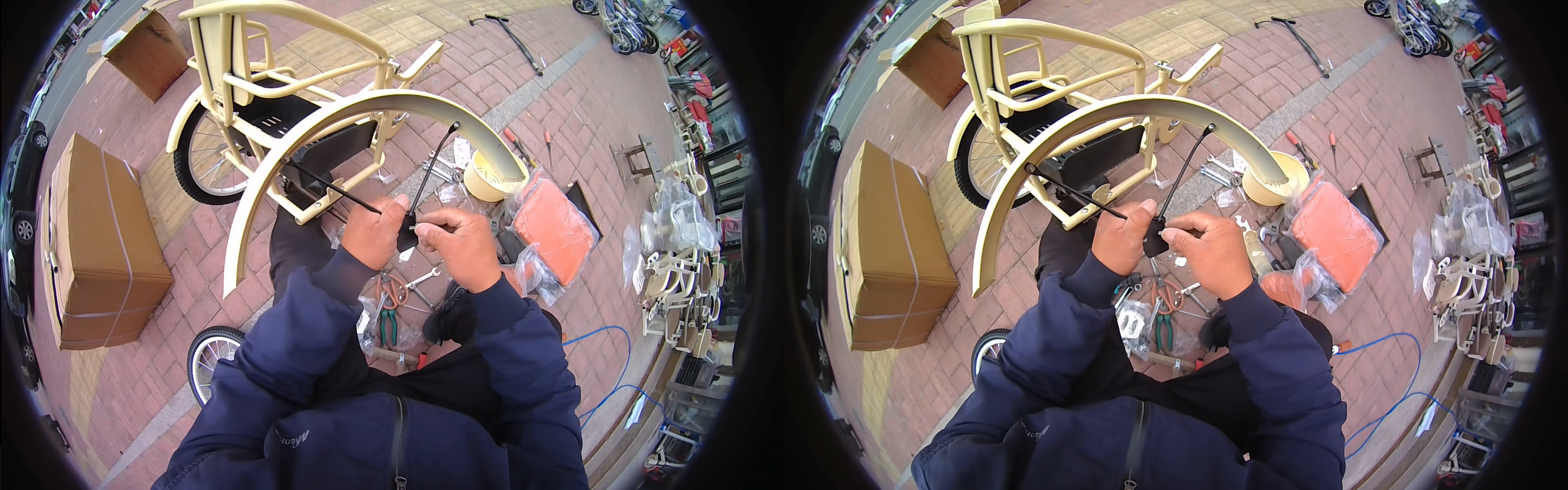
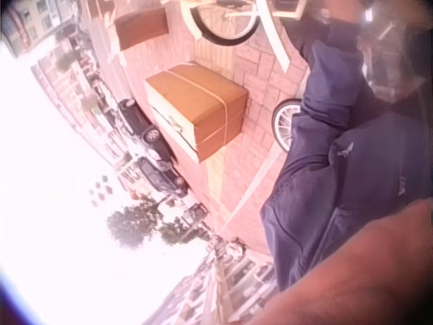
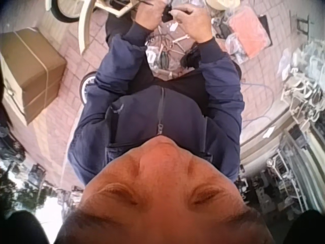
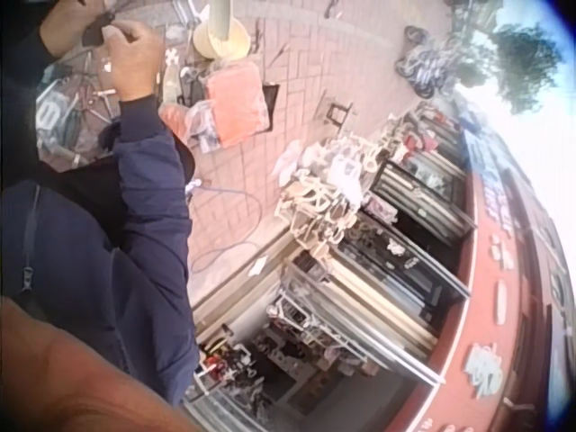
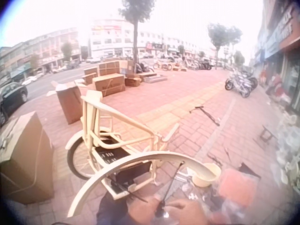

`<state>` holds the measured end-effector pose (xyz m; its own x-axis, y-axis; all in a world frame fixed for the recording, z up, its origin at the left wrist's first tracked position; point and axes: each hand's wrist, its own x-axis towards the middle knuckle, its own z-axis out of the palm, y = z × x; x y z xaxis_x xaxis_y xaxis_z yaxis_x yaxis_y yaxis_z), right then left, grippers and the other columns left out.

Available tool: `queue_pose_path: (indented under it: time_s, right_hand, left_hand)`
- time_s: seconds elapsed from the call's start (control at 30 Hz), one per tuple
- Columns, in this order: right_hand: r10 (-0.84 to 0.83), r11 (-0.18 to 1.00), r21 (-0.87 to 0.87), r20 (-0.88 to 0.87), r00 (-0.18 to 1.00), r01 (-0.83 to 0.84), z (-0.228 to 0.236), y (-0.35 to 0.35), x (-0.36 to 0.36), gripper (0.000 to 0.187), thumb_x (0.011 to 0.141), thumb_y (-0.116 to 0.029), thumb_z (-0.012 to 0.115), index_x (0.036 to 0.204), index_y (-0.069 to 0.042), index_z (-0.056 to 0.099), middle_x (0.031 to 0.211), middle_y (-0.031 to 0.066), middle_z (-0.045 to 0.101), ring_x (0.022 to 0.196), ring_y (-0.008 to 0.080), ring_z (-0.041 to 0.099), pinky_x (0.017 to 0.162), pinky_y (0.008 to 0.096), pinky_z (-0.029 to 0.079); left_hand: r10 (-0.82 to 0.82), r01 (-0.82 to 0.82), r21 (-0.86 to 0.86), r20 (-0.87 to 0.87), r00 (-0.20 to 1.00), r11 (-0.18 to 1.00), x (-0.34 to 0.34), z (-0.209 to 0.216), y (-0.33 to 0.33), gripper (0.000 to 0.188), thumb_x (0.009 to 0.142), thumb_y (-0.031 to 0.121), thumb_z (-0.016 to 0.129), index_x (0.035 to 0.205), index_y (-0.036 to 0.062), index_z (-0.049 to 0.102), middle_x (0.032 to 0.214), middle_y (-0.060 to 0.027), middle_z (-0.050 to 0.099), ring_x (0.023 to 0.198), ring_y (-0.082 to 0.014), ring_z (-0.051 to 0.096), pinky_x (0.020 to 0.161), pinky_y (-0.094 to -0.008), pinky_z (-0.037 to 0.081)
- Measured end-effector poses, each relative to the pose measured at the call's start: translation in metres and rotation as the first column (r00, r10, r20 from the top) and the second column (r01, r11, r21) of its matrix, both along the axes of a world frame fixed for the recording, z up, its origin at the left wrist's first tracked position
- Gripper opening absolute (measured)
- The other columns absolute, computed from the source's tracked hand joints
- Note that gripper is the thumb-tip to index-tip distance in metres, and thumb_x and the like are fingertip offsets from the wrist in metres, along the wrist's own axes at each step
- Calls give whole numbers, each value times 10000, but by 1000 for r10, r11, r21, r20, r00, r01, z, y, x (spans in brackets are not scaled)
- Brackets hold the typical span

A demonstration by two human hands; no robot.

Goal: The person assembles a rickshaw by attaching the seat, wheel, and mudguard. They use a cordless drill and wrench to secure components, then install the wheel and attach the mudguard to the frame.

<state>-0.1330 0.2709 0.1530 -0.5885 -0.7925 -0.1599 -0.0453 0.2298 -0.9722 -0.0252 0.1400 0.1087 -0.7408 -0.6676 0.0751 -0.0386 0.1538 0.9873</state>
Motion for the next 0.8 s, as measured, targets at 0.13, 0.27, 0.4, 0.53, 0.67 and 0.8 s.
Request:
queue_pose_path:
  time_s: [0.13,0.27,0.4,0.53,0.67,0.8]
  right_hand:
    - [7,999,43,332,943,-23,-11,-1,-5,166,857,-80,704,947,45,641,781,50,648,663,102,613,588,238,495]
    - [77,993,51,438,896,-110,-23,1,-11,190,889,-110,685,984,37,612,824,53,642,681,115,631,612,235,511]
    - [113,992,-2,455,883,-126,-35,-4,-13,153,918,-154,672,968,-16,630,854,32,655,685,104,630,622,227,512]
    - [333,941,-107,476,814,-322,-40,-19,-17,172,930,-173,653,1010,-20,648,877,8,654,722,94,613,684,225,514]
    - [500,861,-216,519,693,-460,-50,-35,-16,178,965,-123,555,1055,-21,669,940,-18,660,700,61,575,657,201,463]
    - [419,900,-148,553,720,-411,-63,-42,-14,325,929,-131,642,1200,41,587,959,63,645,748,120,601,693,262,510]
  left_hand:
    - [-43,43,-33,-8,999,999,1,6,6,375,985,270,525,771,-29,601,621,-153,569,557,-278,528,562,-373,434]
    - [-87,89,-126,19,996,988,2,10,7,352,984,257,521,794,-25,612,676,-179,601,597,-339,574,584,-390,457]
    - [-115,122,-224,41,992,967,4,11,-1,337,984,253,529,799,-15,619,697,-156,602,614,-310,567,577,-385,436]
    - [-46,97,-458,121,992,884,13,17,-12,264,935,224,598,779,15,639,707,-157,623,636,-352,594,578,-408,443]
    - [-9,54,-455,100,995,889,23,23,-21,278,887,300,675,768,49,664,651,-137,613,594,-332,592,559,-404,450]
    - [-203,180,-326,-39,978,928,36,28,-44,359,847,395,723,895,42,675,645,-106,640,598,-274,631,557,-368,473]
